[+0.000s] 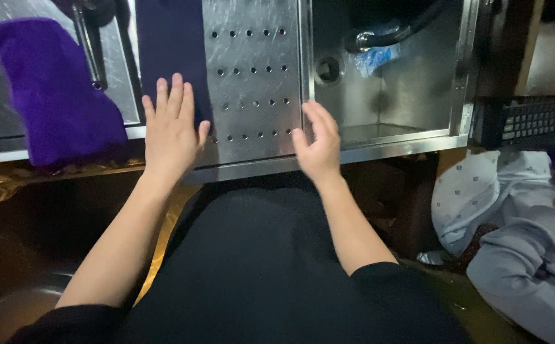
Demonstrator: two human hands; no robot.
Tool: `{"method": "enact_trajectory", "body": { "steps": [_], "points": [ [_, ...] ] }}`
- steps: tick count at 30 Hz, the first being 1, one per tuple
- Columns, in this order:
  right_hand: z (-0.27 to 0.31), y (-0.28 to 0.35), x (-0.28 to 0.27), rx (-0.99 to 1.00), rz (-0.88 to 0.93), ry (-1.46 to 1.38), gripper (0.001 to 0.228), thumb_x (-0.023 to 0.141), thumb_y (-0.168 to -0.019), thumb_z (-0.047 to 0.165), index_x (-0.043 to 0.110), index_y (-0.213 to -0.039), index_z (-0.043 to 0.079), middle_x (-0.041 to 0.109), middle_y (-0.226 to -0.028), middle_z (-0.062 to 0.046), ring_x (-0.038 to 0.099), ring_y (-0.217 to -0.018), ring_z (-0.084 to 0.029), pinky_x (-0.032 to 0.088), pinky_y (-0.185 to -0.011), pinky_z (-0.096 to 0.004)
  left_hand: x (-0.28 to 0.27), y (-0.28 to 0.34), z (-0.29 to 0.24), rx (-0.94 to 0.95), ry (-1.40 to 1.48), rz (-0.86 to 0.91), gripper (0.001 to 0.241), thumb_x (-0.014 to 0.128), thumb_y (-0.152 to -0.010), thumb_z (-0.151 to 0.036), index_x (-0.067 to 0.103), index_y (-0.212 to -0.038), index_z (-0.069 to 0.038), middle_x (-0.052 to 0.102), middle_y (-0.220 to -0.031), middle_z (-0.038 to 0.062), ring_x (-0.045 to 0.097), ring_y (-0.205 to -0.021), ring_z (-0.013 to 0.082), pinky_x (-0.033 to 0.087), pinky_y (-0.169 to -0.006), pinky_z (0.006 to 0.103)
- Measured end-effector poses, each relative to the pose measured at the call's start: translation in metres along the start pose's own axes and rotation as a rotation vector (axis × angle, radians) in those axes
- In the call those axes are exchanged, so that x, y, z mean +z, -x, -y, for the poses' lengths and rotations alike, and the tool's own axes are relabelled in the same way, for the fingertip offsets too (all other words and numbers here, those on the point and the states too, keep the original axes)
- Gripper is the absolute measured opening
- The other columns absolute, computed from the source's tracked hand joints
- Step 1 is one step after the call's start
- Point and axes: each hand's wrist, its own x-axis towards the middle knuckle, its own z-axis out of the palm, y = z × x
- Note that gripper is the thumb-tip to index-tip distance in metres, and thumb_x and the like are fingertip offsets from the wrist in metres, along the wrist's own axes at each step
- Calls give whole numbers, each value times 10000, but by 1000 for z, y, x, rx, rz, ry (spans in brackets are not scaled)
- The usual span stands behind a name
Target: Wiping and drying various bar tools including shakers, strainers, and spoons using a microfiber cloth.
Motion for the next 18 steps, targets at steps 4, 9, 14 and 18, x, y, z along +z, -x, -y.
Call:
{"method": "enact_trajectory", "body": {
  "steps": [4, 9, 14, 18],
  "points": [
    [-24, -15, -24, 165, 133, 83, 465, 716, -939, 252, 626, -1370, 102, 617, -1328, -108, 607, -1250, -310, 472, -1066, -443, -14, -4, -54, 6, 66, 21, 722, 758, -903, -284, 542, -1472, 105, 417, -1572, 346, 362, -1459, 540, 276, -1151, 665],
    [-81, -66, -39, 228, 420, 87, 379, 687, -979, 372, 672, -1305, 180, 654, -1203, -40, 682, -1127, -245, 543, -959, -400, 11, -24, -119, 42, 315, 63, 691, 715, -918, -258, 495, -1493, 56, 480, -1534, 291, 450, -1437, 456, 356, -1181, 514],
    [-258, -128, -20, 605, 515, -55, 343, 703, -1007, 427, 670, -1316, 283, 667, -1274, -17, 677, -1149, -210, 560, -920, -391, 20, -52, -140, -22, 325, 1, 650, 732, -907, -177, 519, -1495, -1, 500, -1537, 241, 467, -1445, 375, 353, -1208, 441],
    [-186, -247, -85, 795, 621, 74, 506, 479, -1098, 258, 520, -1488, -63, 499, -1498, -281, 483, -1395, -375, 401, -1143, -433, 4, -77, -145, -153, 273, -35, 589, 733, -921, -160, 557, -1445, 44, 556, -1471, 267, 518, -1400, 386, 390, -1179, 433]
  ]
}}
